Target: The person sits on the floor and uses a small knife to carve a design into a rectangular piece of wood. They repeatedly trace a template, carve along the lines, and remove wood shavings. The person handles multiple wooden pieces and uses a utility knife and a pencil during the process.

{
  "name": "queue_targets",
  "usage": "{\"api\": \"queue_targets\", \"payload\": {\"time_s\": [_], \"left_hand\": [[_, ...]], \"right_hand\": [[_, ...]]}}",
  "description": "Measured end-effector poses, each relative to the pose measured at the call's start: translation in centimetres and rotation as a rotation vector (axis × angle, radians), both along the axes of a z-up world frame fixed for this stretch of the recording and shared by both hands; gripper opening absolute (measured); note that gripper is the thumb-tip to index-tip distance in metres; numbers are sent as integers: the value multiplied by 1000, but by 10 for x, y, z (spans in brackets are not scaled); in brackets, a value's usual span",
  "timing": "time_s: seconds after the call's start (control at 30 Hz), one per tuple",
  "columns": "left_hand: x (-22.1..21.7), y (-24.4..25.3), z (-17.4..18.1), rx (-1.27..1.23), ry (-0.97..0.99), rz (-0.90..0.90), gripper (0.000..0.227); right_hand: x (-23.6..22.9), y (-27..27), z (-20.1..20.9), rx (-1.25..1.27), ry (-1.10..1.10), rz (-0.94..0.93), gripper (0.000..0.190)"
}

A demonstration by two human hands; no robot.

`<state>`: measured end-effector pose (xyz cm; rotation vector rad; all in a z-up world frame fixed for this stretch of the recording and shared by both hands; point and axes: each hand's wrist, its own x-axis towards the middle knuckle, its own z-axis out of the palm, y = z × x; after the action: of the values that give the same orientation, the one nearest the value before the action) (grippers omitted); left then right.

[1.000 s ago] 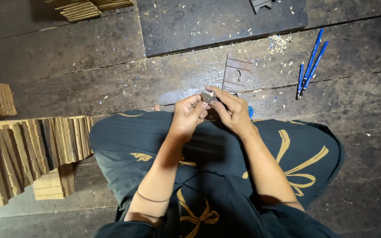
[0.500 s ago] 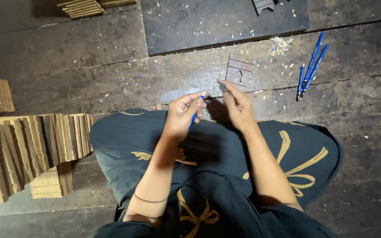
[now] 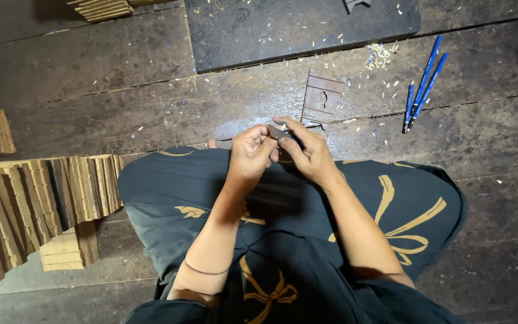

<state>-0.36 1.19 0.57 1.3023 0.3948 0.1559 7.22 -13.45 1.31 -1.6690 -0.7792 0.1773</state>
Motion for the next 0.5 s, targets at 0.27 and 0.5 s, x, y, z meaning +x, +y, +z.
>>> {"api": "queue_targets", "payload": {"time_s": [0.27,0.5], "left_hand": [[-17,7,36,-249,11,-81,24],[-9,10,13,-182,75,-15,27]], "right_hand": [[43,-34,-14,68,-83,-204,29],[21,-19,-19,40,-4,-136,32]]}}
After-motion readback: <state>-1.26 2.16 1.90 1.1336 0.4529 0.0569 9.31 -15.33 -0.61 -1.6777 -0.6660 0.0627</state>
